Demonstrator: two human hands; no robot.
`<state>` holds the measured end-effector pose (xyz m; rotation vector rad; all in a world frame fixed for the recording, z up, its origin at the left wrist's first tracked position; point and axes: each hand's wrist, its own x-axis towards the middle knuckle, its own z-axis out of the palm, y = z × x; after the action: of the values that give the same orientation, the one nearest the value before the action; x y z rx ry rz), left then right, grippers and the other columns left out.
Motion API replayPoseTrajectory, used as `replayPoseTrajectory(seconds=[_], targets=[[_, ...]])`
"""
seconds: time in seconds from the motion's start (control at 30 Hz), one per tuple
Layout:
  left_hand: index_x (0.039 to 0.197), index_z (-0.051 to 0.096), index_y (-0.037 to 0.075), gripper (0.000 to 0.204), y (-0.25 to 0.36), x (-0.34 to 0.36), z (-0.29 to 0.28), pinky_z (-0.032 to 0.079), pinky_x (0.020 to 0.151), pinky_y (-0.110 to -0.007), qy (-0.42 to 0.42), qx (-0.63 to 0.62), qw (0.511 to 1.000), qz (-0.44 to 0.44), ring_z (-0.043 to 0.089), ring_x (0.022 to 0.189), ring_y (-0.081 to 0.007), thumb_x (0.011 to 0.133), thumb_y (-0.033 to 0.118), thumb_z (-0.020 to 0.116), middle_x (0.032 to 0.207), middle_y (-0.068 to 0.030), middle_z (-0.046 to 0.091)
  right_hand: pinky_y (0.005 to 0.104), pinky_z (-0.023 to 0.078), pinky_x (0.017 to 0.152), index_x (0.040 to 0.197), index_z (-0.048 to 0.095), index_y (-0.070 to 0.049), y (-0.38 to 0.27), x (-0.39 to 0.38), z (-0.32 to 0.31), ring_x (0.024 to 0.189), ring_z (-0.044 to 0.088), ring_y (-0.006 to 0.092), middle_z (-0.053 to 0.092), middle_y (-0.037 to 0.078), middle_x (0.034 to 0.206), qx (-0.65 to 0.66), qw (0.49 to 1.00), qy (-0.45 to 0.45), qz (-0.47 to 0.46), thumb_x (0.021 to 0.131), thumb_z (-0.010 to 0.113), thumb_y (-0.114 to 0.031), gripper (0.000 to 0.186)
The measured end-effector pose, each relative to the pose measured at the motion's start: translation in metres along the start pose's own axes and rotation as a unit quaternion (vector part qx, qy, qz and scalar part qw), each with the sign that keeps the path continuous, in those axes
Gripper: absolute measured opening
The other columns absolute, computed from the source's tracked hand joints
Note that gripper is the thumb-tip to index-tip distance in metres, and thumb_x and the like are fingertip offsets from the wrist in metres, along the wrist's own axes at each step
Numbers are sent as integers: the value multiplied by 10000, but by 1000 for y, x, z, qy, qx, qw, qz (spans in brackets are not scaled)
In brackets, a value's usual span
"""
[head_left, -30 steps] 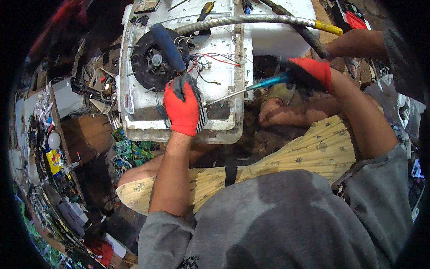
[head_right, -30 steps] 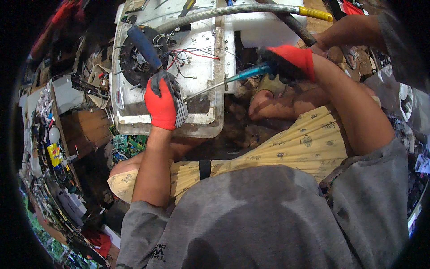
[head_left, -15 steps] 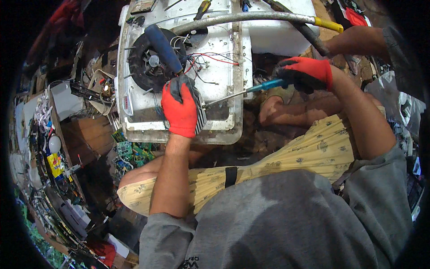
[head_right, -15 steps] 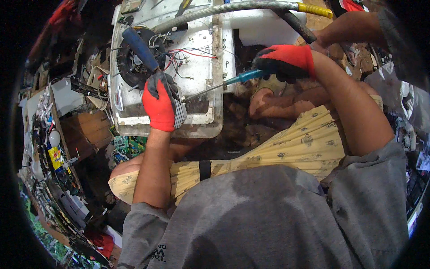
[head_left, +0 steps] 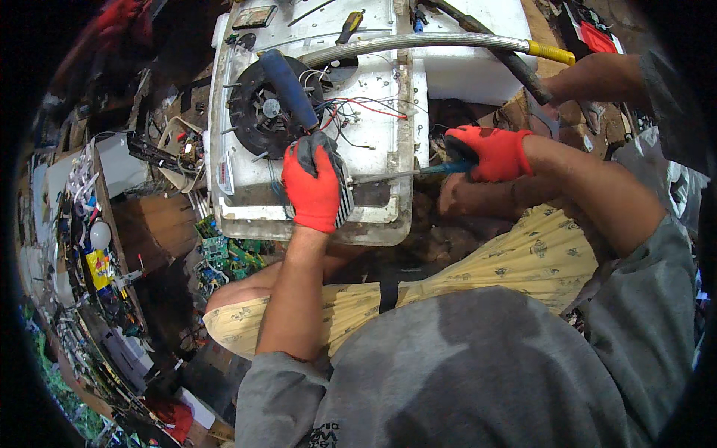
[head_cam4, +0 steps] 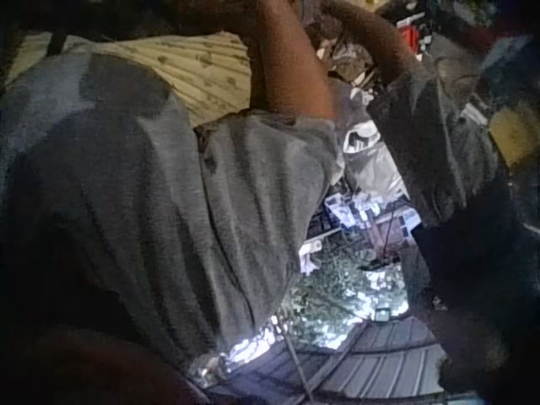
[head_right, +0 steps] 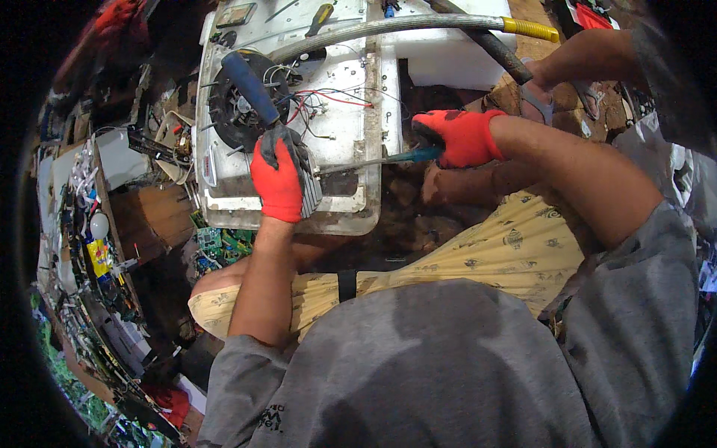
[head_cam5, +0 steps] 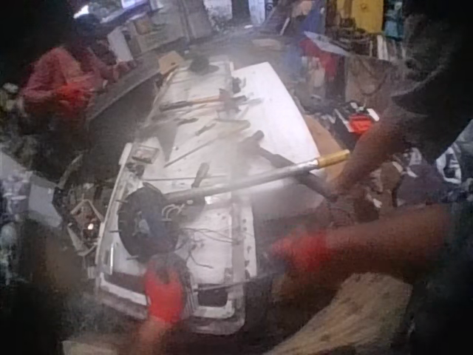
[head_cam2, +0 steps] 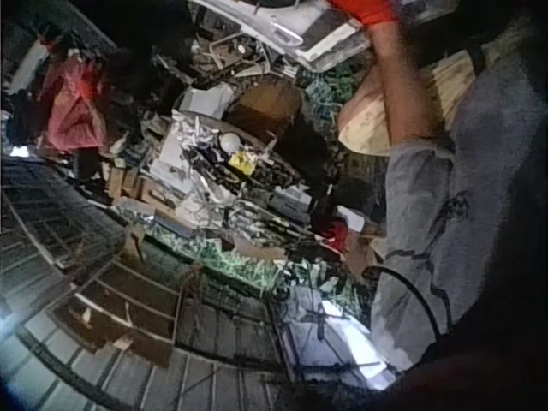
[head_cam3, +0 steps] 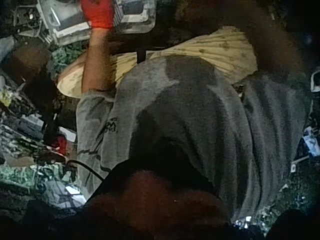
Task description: The person uses a screwdriver to remove screws from a motor casing and then uses pliers to pull out the rotor. The person works on the motor while sitting on the floor in a cluttered workshop.
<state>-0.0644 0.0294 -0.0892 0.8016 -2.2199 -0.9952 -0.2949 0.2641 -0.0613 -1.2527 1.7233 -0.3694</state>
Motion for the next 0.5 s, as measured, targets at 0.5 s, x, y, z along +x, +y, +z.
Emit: replayPoseTrajectory(seconds=[0.5], targets=[[983,636,-11,184,-1,-1,-1,473,808,-428,9,0,1000,5,603,881,-397,928,147,560,928,-207,634,426,491,961,1179,655,-86,-47,10,15,1106,619,361,667,181,1121,-45,997,59,26,825,645,-246,389]])
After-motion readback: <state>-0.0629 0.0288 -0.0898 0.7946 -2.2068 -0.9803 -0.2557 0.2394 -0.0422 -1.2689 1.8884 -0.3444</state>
